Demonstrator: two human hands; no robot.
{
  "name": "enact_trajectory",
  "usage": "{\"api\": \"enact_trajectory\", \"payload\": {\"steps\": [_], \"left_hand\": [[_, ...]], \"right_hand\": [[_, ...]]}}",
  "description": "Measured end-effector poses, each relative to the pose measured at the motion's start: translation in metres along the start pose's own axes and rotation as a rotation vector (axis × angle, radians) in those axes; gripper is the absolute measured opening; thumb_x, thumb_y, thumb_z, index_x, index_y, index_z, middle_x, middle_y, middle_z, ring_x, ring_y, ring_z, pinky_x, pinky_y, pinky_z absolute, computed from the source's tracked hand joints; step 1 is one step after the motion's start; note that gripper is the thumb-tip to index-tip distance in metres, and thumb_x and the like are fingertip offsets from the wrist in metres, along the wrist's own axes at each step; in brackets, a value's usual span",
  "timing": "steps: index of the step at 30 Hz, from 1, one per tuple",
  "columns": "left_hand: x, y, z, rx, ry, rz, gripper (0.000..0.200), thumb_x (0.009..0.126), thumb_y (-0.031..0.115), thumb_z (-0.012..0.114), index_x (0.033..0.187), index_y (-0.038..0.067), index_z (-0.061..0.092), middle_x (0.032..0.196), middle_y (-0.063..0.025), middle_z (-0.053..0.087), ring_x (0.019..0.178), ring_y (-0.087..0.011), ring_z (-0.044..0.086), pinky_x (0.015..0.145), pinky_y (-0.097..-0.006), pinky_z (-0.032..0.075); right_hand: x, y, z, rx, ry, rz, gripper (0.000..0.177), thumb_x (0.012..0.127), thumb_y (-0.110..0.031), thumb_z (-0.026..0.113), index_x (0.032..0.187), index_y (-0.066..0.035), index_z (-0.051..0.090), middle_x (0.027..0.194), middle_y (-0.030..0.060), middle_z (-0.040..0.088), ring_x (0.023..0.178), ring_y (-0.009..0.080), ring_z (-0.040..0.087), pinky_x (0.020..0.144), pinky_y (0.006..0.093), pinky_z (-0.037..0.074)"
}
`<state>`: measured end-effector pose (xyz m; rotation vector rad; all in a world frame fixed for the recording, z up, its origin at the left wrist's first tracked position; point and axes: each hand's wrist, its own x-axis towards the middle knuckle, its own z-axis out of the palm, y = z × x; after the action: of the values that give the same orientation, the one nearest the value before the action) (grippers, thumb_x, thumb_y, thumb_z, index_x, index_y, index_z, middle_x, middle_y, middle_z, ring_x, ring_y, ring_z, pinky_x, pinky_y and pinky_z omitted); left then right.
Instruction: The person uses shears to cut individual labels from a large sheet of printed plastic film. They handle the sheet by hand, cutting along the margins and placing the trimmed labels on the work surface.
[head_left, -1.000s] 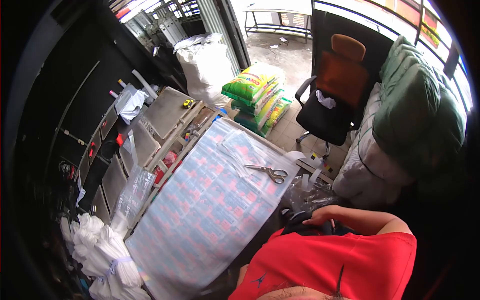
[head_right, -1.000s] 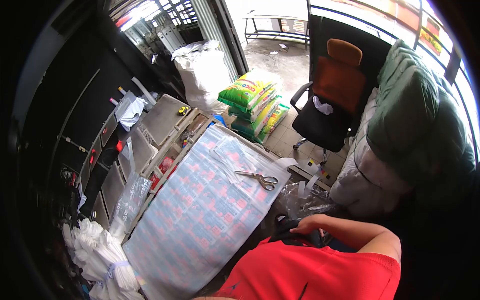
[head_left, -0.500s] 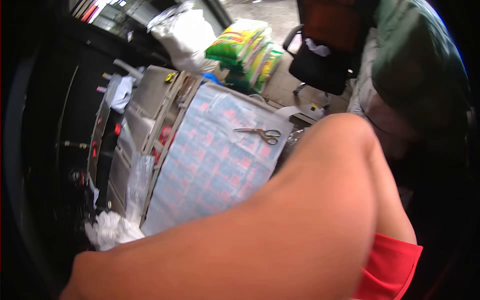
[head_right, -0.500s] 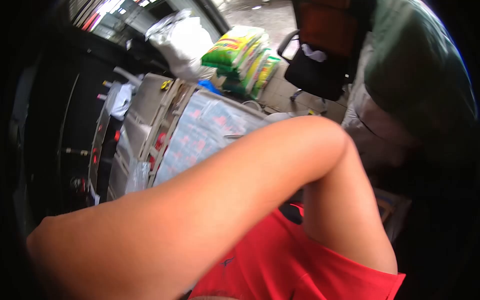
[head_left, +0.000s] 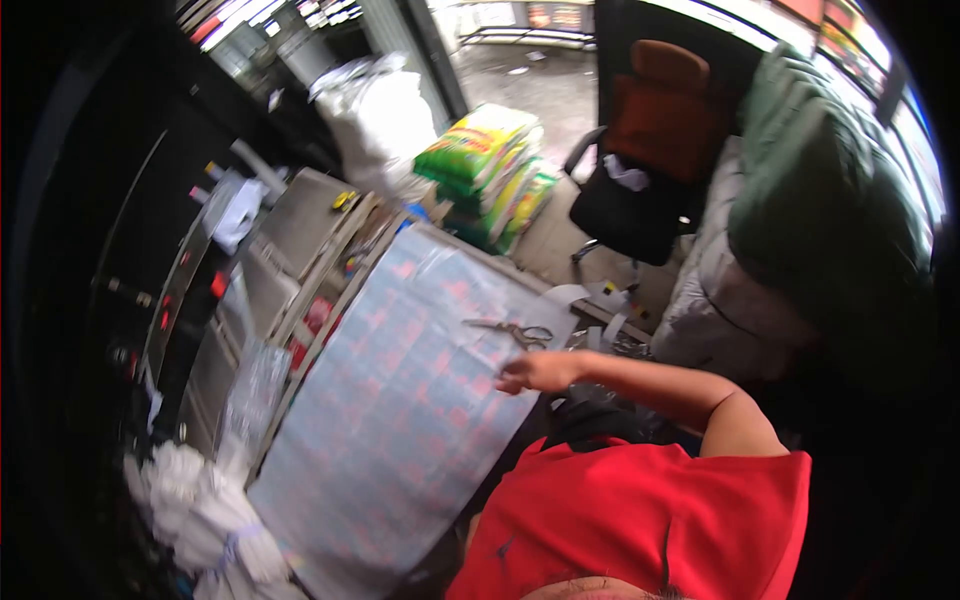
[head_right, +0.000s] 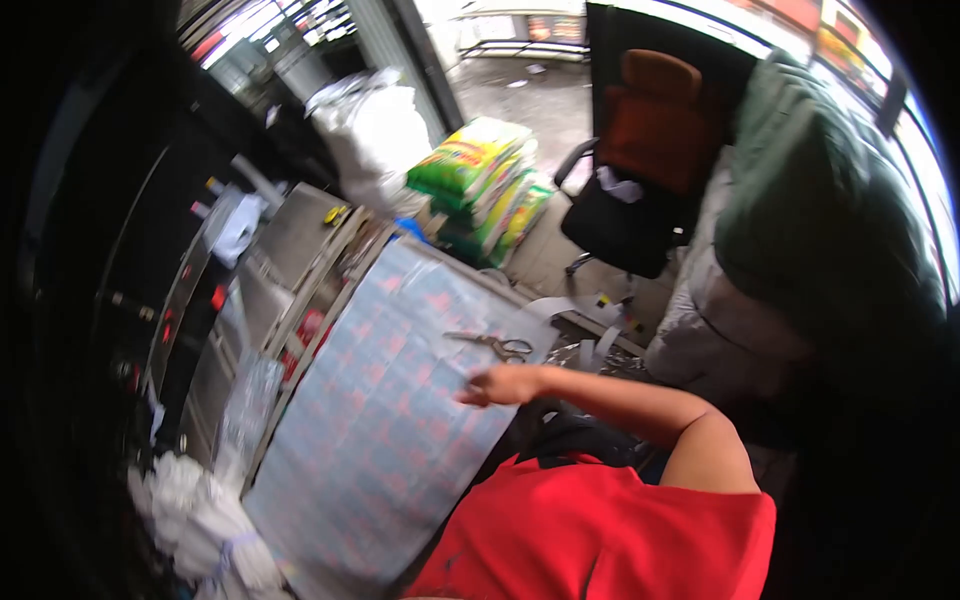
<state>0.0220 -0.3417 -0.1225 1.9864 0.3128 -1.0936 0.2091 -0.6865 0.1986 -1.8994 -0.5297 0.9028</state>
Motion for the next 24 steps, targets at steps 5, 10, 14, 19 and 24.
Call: {"api": "enact_trajectory", "payload": {"steps": [5,10,14,19,24], "left_hand": [[0.023,0.002,-0.009,0.06,-0.026,-0.049,0.047,0.094,0.042,0.059,0.115,0.0,0.064,0.109,-0.0137,0.068,0.099,-0.0187,0.063,0.088,-0.0311,0.049],[0.032,-0.003,-0.012,0.077,-0.026,-0.051,0.047,0.094,0.041,0.059,0.115,-0.001,0.064,0.109,-0.0138,0.068,0.099,-0.0187,0.063,0.088,-0.0311,0.05],[0.031,-0.015,-0.012,0.069,-0.034,-0.028,0.047,0.094,0.041,0.06,0.115,-0.001,0.064,0.11,-0.0138,0.068,0.099,-0.0188,0.063,0.088,-0.0312,0.05],[0.026,-0.05,-0.002,0.082,-0.038,0.092,0.047,0.094,0.041,0.06,0.115,-0.001,0.064,0.11,-0.0138,0.068,0.098,-0.0188,0.063,0.088,-0.0312,0.05],[-0.03,-0.031,0.001,-0.363,-0.004,0.119,0.041,0.094,0.034,0.061,0.116,-0.001,0.063,0.101,-0.0084,0.069,0.086,-0.0167,0.063,0.077,-0.0299,0.051]], "right_hand": [[-0.054,0.164,0.074,0.027,0.011,0.514,0.09,0.09,-0.072,0.037,0.134,0.006,0.048,0.138,0.026,0.048,0.131,0.0364,0.044,0.109,0.0413,0.034],[-0.078,0.154,0.084,0.104,-0.094,0.646,0.101,0.084,-0.074,0.045,0.138,0.011,0.039,0.146,0.0265,0.038,0.137,0.0364,0.036,0.113,0.0412,0.03],[-0.088,0.151,0.098,0.062,-0.031,0.637,0.093,0.084,-0.07,0.05,0.132,0.009,0.045,0.14,0.0267,0.044,0.131,0.037,0.042,0.106,0.0417,0.035],[-0.089,0.15,0.106,-0.047,0.092,0.615,0.089,0.085,-0.068,0.05,0.13,0.01,0.051,0.137,0.0274,0.049,0.126,0.0396,0.048,0.103,0.0413,0.04],[-0.084,0.13,0.102,-0.016,0.04,0.698,0.1,0.084,-0.069,0.053,0.146,0.007,0.027,0.146,0.0275,0.038,0.137,0.0369,0.037,0.112,0.0365,0.031]]}}
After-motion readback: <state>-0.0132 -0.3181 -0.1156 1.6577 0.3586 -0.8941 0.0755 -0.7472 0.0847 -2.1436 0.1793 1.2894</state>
